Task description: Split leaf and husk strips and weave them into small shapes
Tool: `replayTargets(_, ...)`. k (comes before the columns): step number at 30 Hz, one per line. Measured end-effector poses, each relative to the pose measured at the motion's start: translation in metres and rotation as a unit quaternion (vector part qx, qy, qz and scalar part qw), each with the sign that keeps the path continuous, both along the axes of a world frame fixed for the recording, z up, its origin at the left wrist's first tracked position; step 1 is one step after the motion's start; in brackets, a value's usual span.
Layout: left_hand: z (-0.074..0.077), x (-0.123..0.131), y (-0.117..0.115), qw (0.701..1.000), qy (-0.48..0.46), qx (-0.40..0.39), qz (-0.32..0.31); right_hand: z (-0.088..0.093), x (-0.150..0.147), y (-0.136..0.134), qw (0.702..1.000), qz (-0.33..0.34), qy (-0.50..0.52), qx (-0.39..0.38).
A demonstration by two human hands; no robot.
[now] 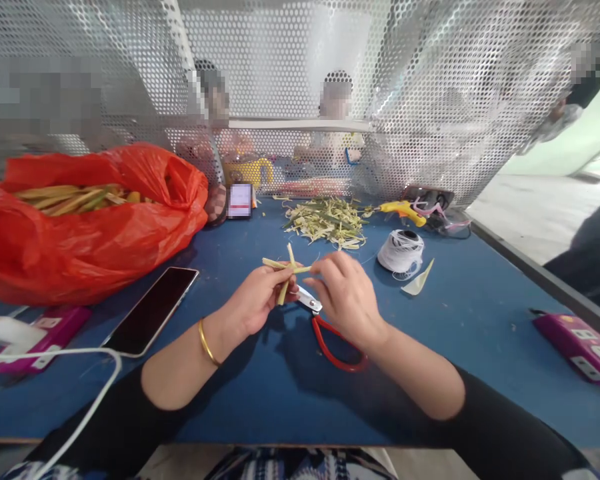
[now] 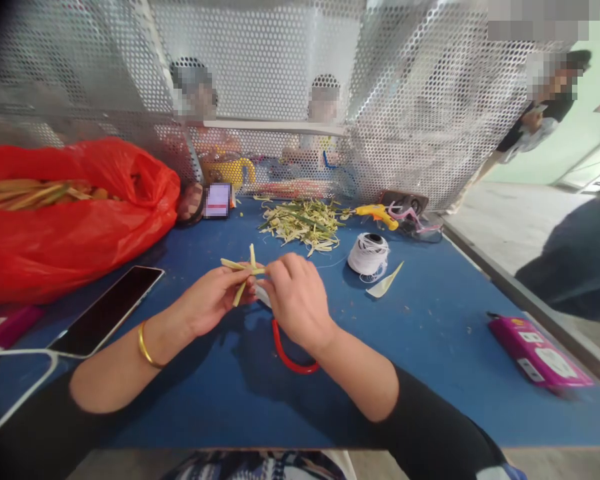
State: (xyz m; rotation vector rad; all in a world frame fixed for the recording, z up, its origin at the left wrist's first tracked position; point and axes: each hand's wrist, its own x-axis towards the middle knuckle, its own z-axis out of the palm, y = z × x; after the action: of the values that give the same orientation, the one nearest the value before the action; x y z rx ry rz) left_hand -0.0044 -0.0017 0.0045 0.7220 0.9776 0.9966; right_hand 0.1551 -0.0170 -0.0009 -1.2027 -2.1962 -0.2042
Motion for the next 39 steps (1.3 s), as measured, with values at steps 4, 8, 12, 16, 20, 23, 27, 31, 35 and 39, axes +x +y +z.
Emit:
replayTargets(4,0.001,-0.002,-0.001,0.997,0.054,0.041,-0.040,0.003,0.005,0.010,0.997,-0.006,-0.053,-0.064)
replayTargets(8,-0.006,-0.001,0.001,0.984,0.129,0.106,-0.054,-0.001,0.000,0.009,0.987,0.017,-0.062,-0.150)
replayTargets(12,-0.007,-0.002,0.005,0.980,0.137,0.100,-0.101,0.001,-0.004,0.004,0.973,0.077,0.033,-0.216)
replayTargets(16,-0.001,-0.006,0.007,0.981,0.115,0.083,-0.129,0.007,-0.005,-0.001,0.952,0.127,0.129,-0.247)
replayTargets(20,0.004,-0.008,0.006,0.982,0.106,0.077,-0.134,0.009,-0.007,-0.006,0.948,0.144,0.155,-0.238)
replayTargets(23,0.004,-0.008,0.006,0.982,0.109,0.073,-0.138,0.008,-0.008,-0.008,0.950,0.149,0.149,-0.230)
replayTargets(27,0.001,-0.006,0.005,0.980,0.131,0.086,-0.120,0.006,-0.008,-0.007,0.950,0.125,0.145,-0.248)
replayTargets(31,-0.005,-0.001,0.002,0.975,0.153,0.133,-0.096,0.002,-0.009,-0.007,0.958,0.100,0.121,-0.239)
replayTargets(35,-0.011,0.003,0.000,0.965,0.181,0.189,-0.024,-0.001,-0.011,-0.009,0.972,0.115,0.091,-0.186)
replayTargets(39,-0.014,0.004,0.001,0.963,0.205,0.174,-0.008,0.001,-0.013,-0.011,0.976,0.109,0.055,-0.181)
